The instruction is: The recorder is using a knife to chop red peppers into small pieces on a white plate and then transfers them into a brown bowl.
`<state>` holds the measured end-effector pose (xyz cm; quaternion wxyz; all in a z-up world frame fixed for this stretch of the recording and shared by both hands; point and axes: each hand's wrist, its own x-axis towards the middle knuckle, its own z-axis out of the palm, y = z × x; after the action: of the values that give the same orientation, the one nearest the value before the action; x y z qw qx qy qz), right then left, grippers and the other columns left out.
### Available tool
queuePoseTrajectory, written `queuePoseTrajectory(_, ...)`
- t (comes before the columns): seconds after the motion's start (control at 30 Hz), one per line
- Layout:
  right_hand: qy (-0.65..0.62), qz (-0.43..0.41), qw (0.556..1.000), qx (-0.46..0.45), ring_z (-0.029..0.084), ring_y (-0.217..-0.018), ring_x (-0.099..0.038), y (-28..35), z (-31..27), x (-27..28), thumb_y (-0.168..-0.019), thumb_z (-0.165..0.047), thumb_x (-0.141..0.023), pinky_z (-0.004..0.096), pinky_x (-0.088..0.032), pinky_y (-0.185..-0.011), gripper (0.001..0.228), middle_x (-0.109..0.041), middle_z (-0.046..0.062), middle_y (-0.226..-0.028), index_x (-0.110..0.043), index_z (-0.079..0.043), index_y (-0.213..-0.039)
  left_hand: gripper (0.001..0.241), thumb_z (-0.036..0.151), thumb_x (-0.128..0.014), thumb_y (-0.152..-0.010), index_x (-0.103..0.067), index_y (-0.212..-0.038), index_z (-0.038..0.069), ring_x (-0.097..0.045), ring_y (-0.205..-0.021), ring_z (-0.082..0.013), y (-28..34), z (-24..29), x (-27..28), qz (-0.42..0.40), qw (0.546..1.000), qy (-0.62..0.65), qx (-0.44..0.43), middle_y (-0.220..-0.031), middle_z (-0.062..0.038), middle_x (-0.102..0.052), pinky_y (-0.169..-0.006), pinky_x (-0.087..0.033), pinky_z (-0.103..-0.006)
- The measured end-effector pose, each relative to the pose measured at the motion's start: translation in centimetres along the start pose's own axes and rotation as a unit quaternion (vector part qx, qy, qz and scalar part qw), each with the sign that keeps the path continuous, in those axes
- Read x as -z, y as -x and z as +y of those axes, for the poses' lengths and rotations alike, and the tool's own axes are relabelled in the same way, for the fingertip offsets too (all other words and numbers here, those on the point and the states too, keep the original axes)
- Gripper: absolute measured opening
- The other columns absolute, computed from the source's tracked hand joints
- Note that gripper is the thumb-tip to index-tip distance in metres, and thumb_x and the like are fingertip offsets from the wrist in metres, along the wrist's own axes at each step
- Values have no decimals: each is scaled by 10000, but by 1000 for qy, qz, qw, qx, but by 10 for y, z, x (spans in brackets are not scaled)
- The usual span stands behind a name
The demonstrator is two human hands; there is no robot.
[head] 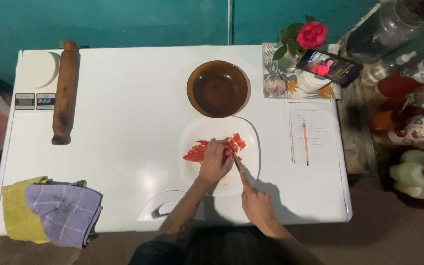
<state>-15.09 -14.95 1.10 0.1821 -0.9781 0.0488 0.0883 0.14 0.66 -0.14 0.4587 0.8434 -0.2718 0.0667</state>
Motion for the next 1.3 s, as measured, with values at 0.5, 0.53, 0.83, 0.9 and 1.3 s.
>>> queuePoseTrajectory(0.5, 146, 19, 989, 24, 330, -468, -674, -9, 5, -28, -794, -125, -633, 501, -562, -463, 856, -678, 146, -601, -305, -84, -1584, 315, 117, -718, -836, -573, -1091, 4, -557, -1150, -452, -1, 1, -1, 1, 1000, -1, 18, -1181, -198, -610, -1162, -395, -555)
queuePoseTrajectory(0.53, 147, 20, 989, 24, 330, -468, -674, -4, 7, -21, -794, -125, -633, 501, -562, -463, 856, -678, 146, -601, -305, -84, -1584, 315, 117, -718, -836, -573, -1091, 4, -557, -1150, -452, -1, 2, 0, 3, 1000, -1, 17, -1181, -198, -610, -1162, -395, -555)
queuePoseTrajectory(0.83, -19, 84, 996, 12, 393, -546, -690, -6, -5, 36, -902, -170, -600, 536, -568, -585, 667, -727, 163, -670, -414, -216, -1540, 439, 169, -713, -877, -539, -1231, -22, -548, -1245, -435, -2, 0, 3, -40, 998, -42, -7, -1266, -222, -581, -1225, -332, -571)
queuePoseTrajectory(0.9, -15, 91, 995, 42, 393, -556, -688, -13, -6, 30, -894, -157, -601, 529, -571, -560, 691, -727, 170, -729, -397, -192, -1553, 694, 299, -760, -841, -471, -1333, -97, -458, -1324, -471, 0, 2, 7, -68, 993, -91, -29, -1349, -280, -514, -1203, -281, -574)
queuePoseTrajectory(1.3, 41, 75, 993, 81, 295, -500, -683, -33, -4, 6, -869, -107, -621, 456, -564, -475, 702, -687, 110, -638, -430, -152, -1542, 641, 364, -600, -989, -449, -1408, -97, -436, -1346, -411, 19, -11, -15, -47, 971, -236, 9, -1422, -253, -494, -1180, -272, -545)
